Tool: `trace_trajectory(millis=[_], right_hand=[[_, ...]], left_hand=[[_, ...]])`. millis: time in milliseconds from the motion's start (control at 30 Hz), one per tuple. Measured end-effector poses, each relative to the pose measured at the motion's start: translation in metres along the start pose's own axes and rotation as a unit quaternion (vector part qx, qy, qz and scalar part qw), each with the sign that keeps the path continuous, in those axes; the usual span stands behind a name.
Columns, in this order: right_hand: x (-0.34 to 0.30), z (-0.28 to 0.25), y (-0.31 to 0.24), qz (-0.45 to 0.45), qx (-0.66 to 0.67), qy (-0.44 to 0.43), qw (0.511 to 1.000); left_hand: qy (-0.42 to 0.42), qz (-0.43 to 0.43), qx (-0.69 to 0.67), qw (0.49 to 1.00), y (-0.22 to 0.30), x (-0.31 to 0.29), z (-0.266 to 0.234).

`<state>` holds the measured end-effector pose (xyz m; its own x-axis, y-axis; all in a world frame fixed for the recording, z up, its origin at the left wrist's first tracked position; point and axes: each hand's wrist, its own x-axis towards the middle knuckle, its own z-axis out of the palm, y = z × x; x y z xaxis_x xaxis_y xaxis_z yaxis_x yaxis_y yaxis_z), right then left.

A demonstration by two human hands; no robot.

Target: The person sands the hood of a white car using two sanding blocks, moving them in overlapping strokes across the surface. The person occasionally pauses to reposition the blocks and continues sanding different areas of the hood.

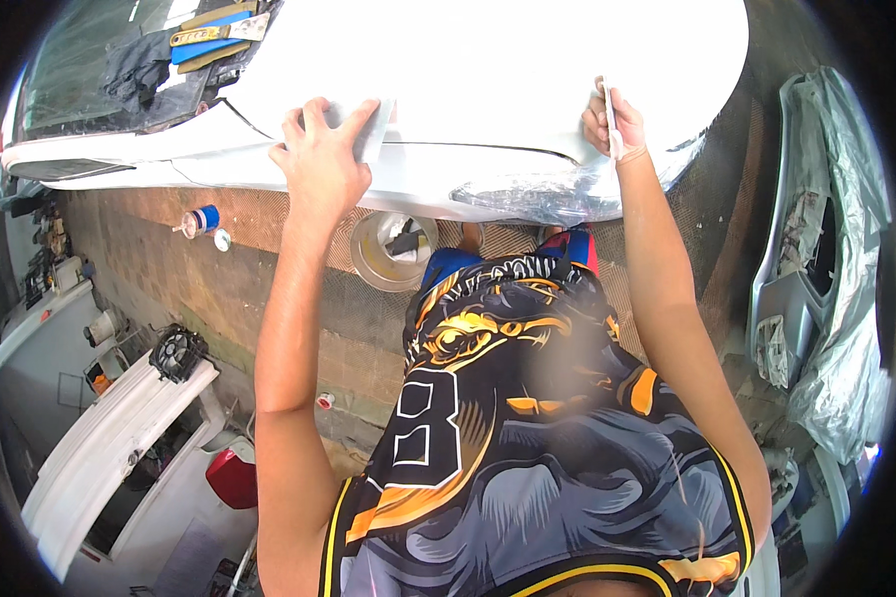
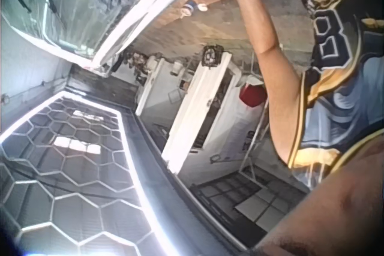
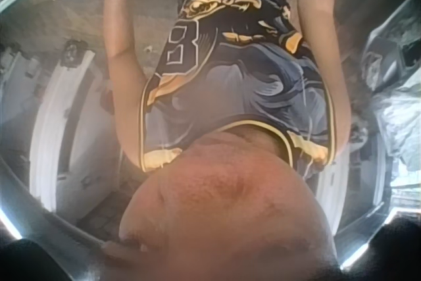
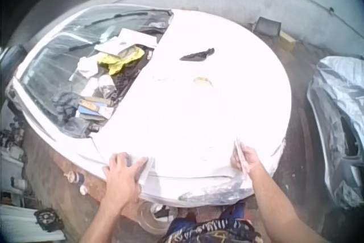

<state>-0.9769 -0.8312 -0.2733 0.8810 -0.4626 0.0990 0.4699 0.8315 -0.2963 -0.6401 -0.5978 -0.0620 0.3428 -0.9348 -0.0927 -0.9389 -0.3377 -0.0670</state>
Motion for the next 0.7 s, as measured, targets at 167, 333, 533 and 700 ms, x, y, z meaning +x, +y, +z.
trace_trajectory(millis=[167, 333, 533, 700], right_hand=[[0.004, 0.001, 0.002, 0.002, 0.003, -0.016, 1.0], [0.005, 0.004, 0.003, 0.008, 0.012, -0.034, 0.999], [0.006, 0.005, 0.001, -0.001, -0.003, -0.042, 0.999], [0.007, 0.007, 0.004, -0.015, 0.002, -0.032, 0.999]], left_hand=[[0.02, 0.002, -0.012, 1.0, -0.008, -0.005, 0.019], [0.112, 0.039, -0.035, 0.992, -0.027, -0.032, 0.075], [0.144, 0.041, -0.035, 0.988, -0.038, -0.046, 0.103], [0.132, 0.019, -0.068, 0.989, -0.043, -0.069, 0.091]])
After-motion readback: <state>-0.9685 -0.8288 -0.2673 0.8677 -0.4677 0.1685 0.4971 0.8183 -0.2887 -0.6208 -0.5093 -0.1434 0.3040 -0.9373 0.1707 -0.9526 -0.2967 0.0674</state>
